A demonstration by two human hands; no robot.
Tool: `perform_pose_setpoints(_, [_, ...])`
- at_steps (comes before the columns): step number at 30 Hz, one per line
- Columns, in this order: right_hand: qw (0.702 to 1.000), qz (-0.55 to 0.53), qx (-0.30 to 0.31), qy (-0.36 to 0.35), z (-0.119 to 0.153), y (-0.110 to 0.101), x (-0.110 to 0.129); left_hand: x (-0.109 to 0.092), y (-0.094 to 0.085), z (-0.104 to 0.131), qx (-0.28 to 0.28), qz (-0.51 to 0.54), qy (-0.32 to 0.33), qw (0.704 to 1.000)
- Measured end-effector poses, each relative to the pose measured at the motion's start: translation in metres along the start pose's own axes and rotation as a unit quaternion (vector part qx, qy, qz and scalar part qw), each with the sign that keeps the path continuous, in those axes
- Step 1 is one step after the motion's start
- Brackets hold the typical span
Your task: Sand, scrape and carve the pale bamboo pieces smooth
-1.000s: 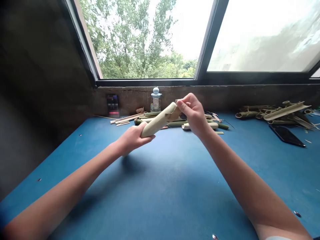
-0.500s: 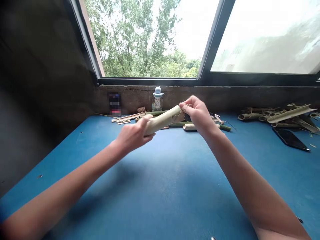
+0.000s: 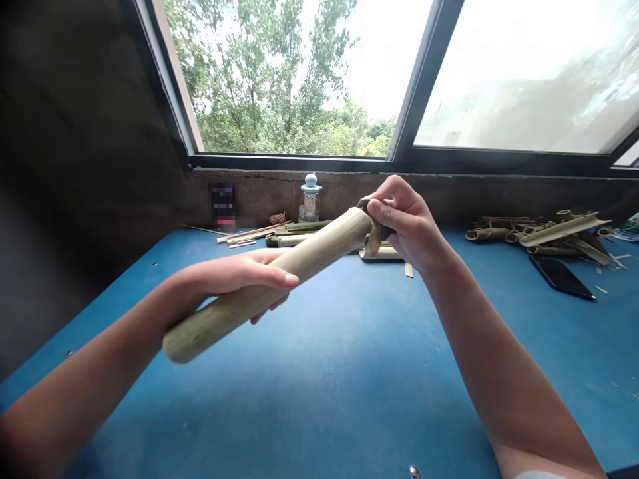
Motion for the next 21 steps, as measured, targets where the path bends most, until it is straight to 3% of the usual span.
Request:
perform_pose_setpoints(2, [0.997,0.075,-0.023,-0.011,-0.004,-0.01,-0.006,0.01,-0.014,0.004,-0.002,-0.014,-0.043,0.999])
perform_pose_setpoints(4, [0.988,0.136,-0.069,-0.002,-0.008,-0.029,-0.018,0.024,-0.035,0.002,-0.059,-0.144,-0.08,0.985])
perform_pose_setpoints(6, [0.981,0.163,-0.099,0.023,-0.012,-0.05,-0.034,0.035,-0.048,-0.003,-0.114,-0.292,-0.108,0.944])
perform_pose_setpoints(9, [0.967,0.239,-0.067,0.064,-0.016,-0.062,-0.058,0.042,-0.037,-0.015,-0.139,-0.371,-0.106,0.912])
perform_pose_setpoints(13, [0.934,0.35,0.017,0.067,-0.009,-0.038,-0.084,0.051,-0.007,-0.032,-0.161,-0.375,-0.085,0.909])
perform_pose_setpoints(18, [0.93,0.344,0.12,0.047,0.027,0.018,-0.124,0.063,0.007,-0.025,-0.206,-0.425,-0.063,0.879])
perform_pose_setpoints(21, [0.938,0.305,0.161,0.024,0.047,0.04,-0.139,0.056,0.022,-0.001,-0.167,-0.458,0.055,0.871])
Point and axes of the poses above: each hand's wrist, its own z-axis away from the middle knuckle, its own y-axis out of the palm, x = y × z, the point moved 8 cm from there along -z, towards the middle knuckle, and after that the axes turned 6 degrees about -x, right-handed, at the moved point
